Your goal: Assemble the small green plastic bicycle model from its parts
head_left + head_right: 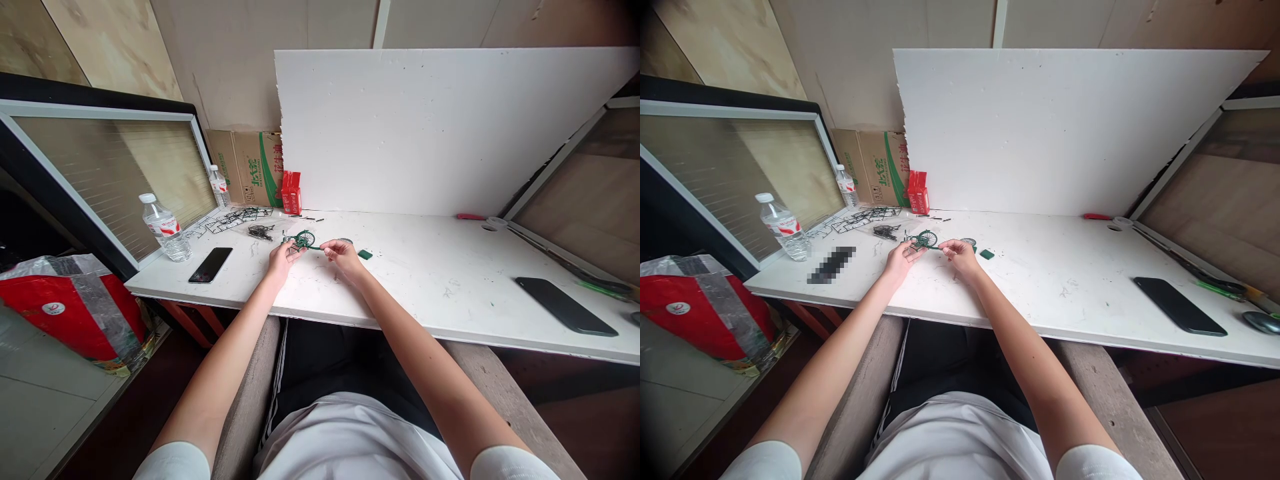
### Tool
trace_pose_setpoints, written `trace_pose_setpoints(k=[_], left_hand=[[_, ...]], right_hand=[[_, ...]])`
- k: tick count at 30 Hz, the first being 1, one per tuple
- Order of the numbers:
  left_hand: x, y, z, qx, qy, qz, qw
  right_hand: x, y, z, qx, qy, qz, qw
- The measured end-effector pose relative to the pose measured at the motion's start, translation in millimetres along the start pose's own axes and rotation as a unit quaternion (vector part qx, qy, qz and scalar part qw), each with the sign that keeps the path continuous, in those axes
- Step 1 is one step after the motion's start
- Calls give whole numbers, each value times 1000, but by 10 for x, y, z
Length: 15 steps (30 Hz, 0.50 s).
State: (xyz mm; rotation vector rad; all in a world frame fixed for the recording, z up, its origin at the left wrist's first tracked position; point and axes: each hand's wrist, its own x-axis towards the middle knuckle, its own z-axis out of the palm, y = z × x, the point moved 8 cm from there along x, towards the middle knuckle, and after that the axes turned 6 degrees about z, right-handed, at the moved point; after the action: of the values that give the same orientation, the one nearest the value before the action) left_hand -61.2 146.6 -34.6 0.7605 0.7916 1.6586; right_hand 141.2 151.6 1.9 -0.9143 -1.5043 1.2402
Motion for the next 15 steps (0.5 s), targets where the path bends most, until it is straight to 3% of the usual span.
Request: trace_pose_setpoints(k=[15], left_hand=[[-27, -14, 22, -27, 2, -40, 999]], right_hand=[[31, 85, -37, 62, 1, 36, 997]])
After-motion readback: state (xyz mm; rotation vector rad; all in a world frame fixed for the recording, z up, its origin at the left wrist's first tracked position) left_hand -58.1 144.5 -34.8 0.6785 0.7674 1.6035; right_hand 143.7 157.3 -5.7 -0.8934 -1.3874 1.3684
